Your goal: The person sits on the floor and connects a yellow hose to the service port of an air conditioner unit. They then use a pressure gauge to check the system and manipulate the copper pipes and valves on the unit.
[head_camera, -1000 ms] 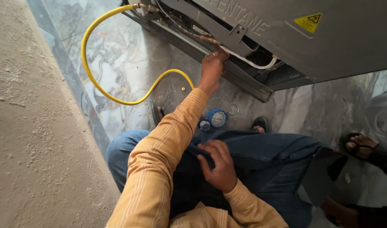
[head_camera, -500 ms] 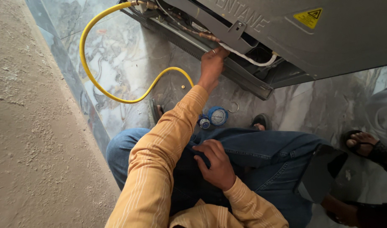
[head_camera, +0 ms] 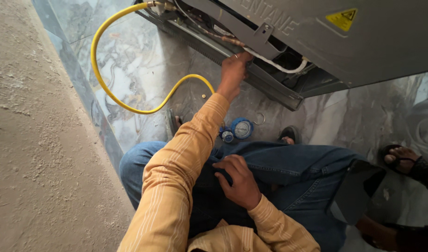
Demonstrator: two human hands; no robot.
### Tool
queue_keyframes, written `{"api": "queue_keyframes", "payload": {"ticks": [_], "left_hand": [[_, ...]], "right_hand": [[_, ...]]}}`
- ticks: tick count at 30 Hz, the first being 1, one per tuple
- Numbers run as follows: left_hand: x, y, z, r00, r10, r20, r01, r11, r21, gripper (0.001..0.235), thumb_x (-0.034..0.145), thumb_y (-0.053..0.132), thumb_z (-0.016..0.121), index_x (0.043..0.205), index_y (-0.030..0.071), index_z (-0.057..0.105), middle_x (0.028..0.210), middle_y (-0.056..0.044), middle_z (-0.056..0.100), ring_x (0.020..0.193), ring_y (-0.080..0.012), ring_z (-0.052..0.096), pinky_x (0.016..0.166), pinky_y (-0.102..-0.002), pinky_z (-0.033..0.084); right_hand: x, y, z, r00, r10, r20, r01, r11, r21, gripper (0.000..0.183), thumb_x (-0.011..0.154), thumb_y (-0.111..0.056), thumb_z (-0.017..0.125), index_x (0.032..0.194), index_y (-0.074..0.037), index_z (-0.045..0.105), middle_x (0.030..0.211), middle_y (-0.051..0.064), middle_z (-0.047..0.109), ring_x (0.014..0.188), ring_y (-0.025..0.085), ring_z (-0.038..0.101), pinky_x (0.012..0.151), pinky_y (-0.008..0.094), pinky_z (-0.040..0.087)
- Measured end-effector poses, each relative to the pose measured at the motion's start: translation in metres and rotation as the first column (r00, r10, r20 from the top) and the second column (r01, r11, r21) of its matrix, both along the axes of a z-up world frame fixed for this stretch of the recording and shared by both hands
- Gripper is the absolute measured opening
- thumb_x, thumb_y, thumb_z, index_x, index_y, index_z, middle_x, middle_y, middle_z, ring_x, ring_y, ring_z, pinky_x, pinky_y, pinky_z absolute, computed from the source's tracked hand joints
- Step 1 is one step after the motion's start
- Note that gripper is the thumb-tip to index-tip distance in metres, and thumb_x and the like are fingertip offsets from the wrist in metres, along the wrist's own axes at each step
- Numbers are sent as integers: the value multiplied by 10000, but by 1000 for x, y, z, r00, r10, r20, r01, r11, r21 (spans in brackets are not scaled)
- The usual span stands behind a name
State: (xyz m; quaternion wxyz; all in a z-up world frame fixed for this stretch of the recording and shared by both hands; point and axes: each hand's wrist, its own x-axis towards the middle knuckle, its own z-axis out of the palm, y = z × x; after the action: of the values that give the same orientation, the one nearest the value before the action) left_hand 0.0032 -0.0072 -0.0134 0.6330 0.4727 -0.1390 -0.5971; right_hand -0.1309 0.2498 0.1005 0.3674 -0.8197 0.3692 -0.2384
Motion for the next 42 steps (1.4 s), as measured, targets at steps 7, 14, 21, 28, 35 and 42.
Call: {"api": "queue_keyframes", "payload": {"ticks": [7,14,21,28,35,42], "left_hand": [[-6,-1,-3,997,32,66,-30,999,-21,146,897,173,681,888,59,773,678,43,568,575,-80,467,517,-261,358],[2,-5,-13,995,-51,89,53,998,-19,113,851,109,695,907,46,770,724,38,650,598,-88,538,528,-253,407],[10,-3,-12,985,-144,98,147,989,-17,133,823,105,757,941,55,794,704,32,598,571,-90,468,517,-251,357],[2,5,5,996,-67,57,66,998,4,216,807,115,753,1012,80,810,761,49,635,602,-69,470,535,-245,372],[0,5,6,972,-33,-231,41,999,31,111,850,74,703,953,41,725,735,29,523,555,-93,388,521,-275,364],[15,-7,-9,864,25,-503,-6,999,39,55,896,123,575,916,78,599,683,24,404,527,-102,343,507,-293,333]], "right_hand": [[4,2,-4,1000,17,-21,-17,1000,25,296,809,-42,785,1090,-54,694,1084,144,653,1103,349,610,974,445,497],[5,0,-6,999,12,-33,-11,1000,19,297,804,-54,789,1087,-55,698,1086,145,654,1103,352,610,972,443,495],[3,3,-5,1000,-5,-31,5,1000,-6,282,814,-74,780,1085,-59,702,1071,146,662,1079,348,619,967,439,496],[-21,-36,-39,895,-394,-212,371,918,-140,310,876,-197,777,1149,-82,687,1119,143,694,1096,363,630,981,458,476],[-17,-65,-85,676,-381,-631,436,897,-74,863,790,-497,783,1473,-87,450,1423,174,572,1302,376,540,1111,580,259],[-11,-79,-114,748,-350,-564,513,844,157,1049,758,-520,805,1563,-69,308,1524,215,476,1370,388,491,1108,556,352]]}}
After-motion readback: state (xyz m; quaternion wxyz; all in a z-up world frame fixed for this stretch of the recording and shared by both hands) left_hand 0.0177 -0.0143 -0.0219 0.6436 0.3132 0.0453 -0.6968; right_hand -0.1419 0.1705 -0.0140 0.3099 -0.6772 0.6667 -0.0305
